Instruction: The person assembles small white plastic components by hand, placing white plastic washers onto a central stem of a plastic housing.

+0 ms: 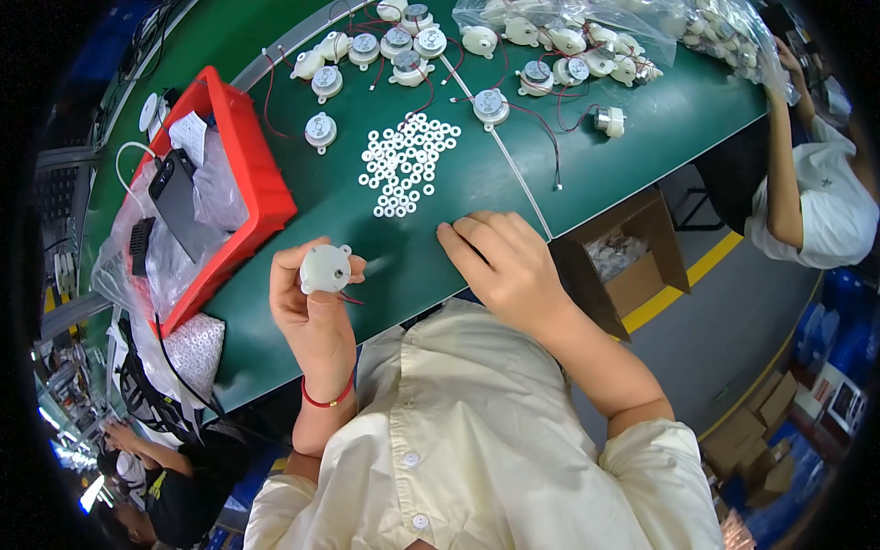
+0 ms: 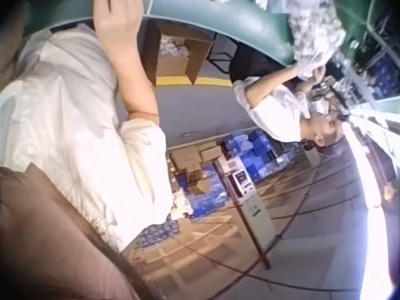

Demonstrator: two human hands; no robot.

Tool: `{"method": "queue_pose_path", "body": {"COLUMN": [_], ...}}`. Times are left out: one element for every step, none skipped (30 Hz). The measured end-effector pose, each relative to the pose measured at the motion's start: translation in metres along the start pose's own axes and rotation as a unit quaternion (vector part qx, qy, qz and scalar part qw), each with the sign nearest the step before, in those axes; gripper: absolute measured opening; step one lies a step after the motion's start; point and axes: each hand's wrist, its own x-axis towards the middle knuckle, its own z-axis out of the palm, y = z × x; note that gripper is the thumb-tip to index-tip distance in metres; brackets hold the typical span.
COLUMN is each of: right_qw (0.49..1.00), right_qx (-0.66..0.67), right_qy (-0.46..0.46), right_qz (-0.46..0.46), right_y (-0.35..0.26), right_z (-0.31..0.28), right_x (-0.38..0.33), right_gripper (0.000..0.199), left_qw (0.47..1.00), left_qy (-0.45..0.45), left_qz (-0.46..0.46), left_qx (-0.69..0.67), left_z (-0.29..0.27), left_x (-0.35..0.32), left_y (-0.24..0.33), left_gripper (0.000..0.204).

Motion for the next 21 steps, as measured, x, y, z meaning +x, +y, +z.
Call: {"method": "queue_pose_path", "body": {"right_qw": [1.000, 1.000, 1.000, 1.000, 1.000, 0.999, 0.999, 0.998, 0.994, 0.994, 0.984, 0.968, 0.968, 0.920, 0.852, 0.788, 0.752, 0.705, 0.653, 0.626, 0.598], "right_qx": [0.003, 0.006, 0.009, 0.011, 0.021, 0.031, 0.031, 0.065, 0.099, 0.100, 0.139, 0.177, 0.176, 0.280, 0.377, 0.467, 0.526, 0.590, 0.648, 0.678, 0.707], "right_qy": [-0.004, -0.005, -0.006, -0.009, -0.012, -0.014, -0.017, -0.001, 0.016, 0.013, 0.029, 0.044, 0.043, 0.065, 0.085, 0.067, 0.014, -0.015, -0.041, -0.051, -0.061], "right_qz": [-0.003, -0.007, -0.011, -0.014, -0.010, -0.007, -0.009, 0.014, 0.038, 0.036, 0.106, 0.175, 0.175, 0.266, 0.352, 0.396, 0.397, 0.394, 0.389, 0.381, 0.372], "right_y": [0.000, 0.000, 0.000, 0.000, 0.001, 0.002, 0.003, 0.005, 0.007, 0.007, 0.006, 0.004, 0.000, -0.007, -0.014, -0.023, -0.029, -0.035, -0.041, -0.045, -0.047], "right_z": [0.001, 0.001, 0.001, 0.000, 0.000, -0.001, -0.001, -0.001, -0.002, -0.004, -0.009, -0.012, -0.014, -0.016, -0.018, -0.022, -0.027, -0.028, -0.027, -0.023, -0.017], "right_x": [-0.001, -0.002, -0.003, -0.003, -0.003, -0.003, -0.005, -0.007, -0.008, -0.008, -0.007, -0.007, -0.007, -0.008, -0.008, -0.006, -0.005, -0.003, -0.001, -0.004, -0.009], "right_gripper": [0.031, 0.032, 0.032, 0.032, 0.031, 0.029, 0.029, 0.029, 0.028, 0.028, 0.024, 0.020, 0.020, 0.016, 0.013, 0.013, 0.019, 0.023, 0.027, 0.030, 0.034], "left_qw": [0.999, 0.999, 0.999, 0.999, 0.999, 0.998, 0.998, 0.998, 0.997, 0.995, 0.995, 0.995, 0.995, 0.992, 0.992, 0.991, 0.990, 0.992, 0.994, 0.993, 0.992], "left_qy": [-0.004, 0.001, -0.006, -0.015, -0.011, -0.013, -0.016, -0.013, -0.014, -0.015, -0.013, -0.035, -0.058, -0.078, -0.079, -0.076, -0.073, -0.073, -0.111, -0.118, -0.125], "left_qz": [-0.007, -0.007, 0.000, 0.006, 0.006, 0.004, 0.002, 0.002, -0.013, -0.028, -0.028, -0.031, -0.035, -0.060, -0.061, -0.066, -0.071, -0.047, -0.009, 0.006, 0.021], "left_qx": [-0.048, -0.050, -0.049, -0.049, -0.051, -0.057, -0.063, -0.065, -0.078, -0.089, -0.091, -0.084, -0.078, -0.073, -0.074, -0.084, -0.093, -0.090, -0.007, 0.005, 0.016], "left_z": [-0.004, -0.006, -0.008, -0.009, -0.010, -0.010, -0.009, -0.008, -0.007, -0.006, -0.004, -0.003, -0.002, -0.003, -0.001, 0.003, 0.008, 0.011, 0.006, 0.007, 0.010], "left_x": [-0.002, -0.004, -0.005, -0.006, -0.006, -0.007, -0.007, -0.008, -0.008, -0.008, -0.009, -0.010, -0.010, -0.012, -0.012, -0.013, -0.015, -0.016, -0.013, -0.015, -0.017], "left_y": [-0.001, -0.002, -0.003, -0.004, -0.005, -0.005, -0.005, -0.005, -0.005, -0.004, -0.004, -0.004, -0.004, -0.002, -0.003, -0.004, -0.005, -0.008, -0.016, -0.019, -0.020], "left_gripper": [0.049, 0.049, 0.049, 0.049, 0.049, 0.049, 0.049, 0.049, 0.048, 0.048, 0.048, 0.048, 0.048, 0.049, 0.049, 0.049, 0.049, 0.049, 0.049, 0.049, 0.049]}}
